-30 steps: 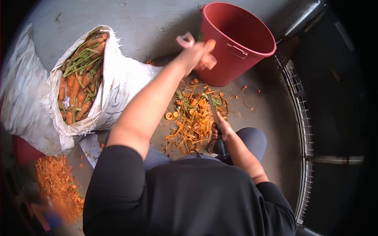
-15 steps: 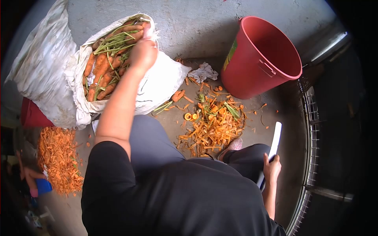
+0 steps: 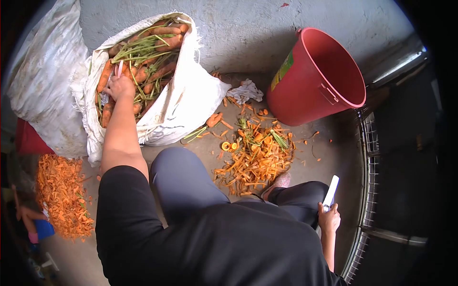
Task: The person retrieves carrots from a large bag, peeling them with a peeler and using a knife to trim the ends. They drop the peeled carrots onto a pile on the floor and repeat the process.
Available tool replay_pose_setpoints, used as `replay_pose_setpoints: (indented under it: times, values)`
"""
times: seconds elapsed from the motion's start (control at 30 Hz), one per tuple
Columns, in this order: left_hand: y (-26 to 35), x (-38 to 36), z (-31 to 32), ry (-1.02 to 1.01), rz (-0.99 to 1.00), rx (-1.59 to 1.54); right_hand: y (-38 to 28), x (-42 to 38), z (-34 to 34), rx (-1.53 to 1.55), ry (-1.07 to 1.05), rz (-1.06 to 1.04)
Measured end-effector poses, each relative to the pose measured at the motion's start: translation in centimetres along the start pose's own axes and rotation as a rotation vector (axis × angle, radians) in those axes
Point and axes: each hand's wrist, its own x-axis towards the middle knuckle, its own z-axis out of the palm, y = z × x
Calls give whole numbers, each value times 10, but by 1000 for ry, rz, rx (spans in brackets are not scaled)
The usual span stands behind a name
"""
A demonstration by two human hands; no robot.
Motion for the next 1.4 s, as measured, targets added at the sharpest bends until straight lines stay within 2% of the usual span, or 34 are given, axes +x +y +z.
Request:
replay_pose_setpoints:
  times: [0.17,0.27,0.37,0.5,0.57,0.77,0.83,1.03,1.17,1.3,1.4]
  values:
    - [-5,-17,-34,-22,49,58,-3,17,9,68,152,-123]
    - [-14,-25,-36,29,89,-58,-24,18,-6,136,141,-142]
    - [-21,-17,-36,-119,76,-266,-36,23,-9,206,114,-184]
    - [-37,-2,-30,-119,193,-312,-39,26,-6,250,121,-250]
    - [-33,6,-27,-182,232,-323,-43,24,-8,276,110,-253]
    - [-11,15,-17,-155,214,-182,-49,13,-13,347,66,-279]
    - [-4,5,-42,-240,161,-141,-50,10,-12,368,65,-299]
    - [-7,-7,-32,-169,156,-268,-63,4,-17,436,46,-407]
    - [-9,-16,-27,-94,239,-89,-68,3,-18,459,26,-431]
    - [-16,-29,-53,83,251,-220,-64,4,-24,496,60,-448]
    - [-21,-27,-75,117,303,-374,-66,8,-26,512,41,-469]
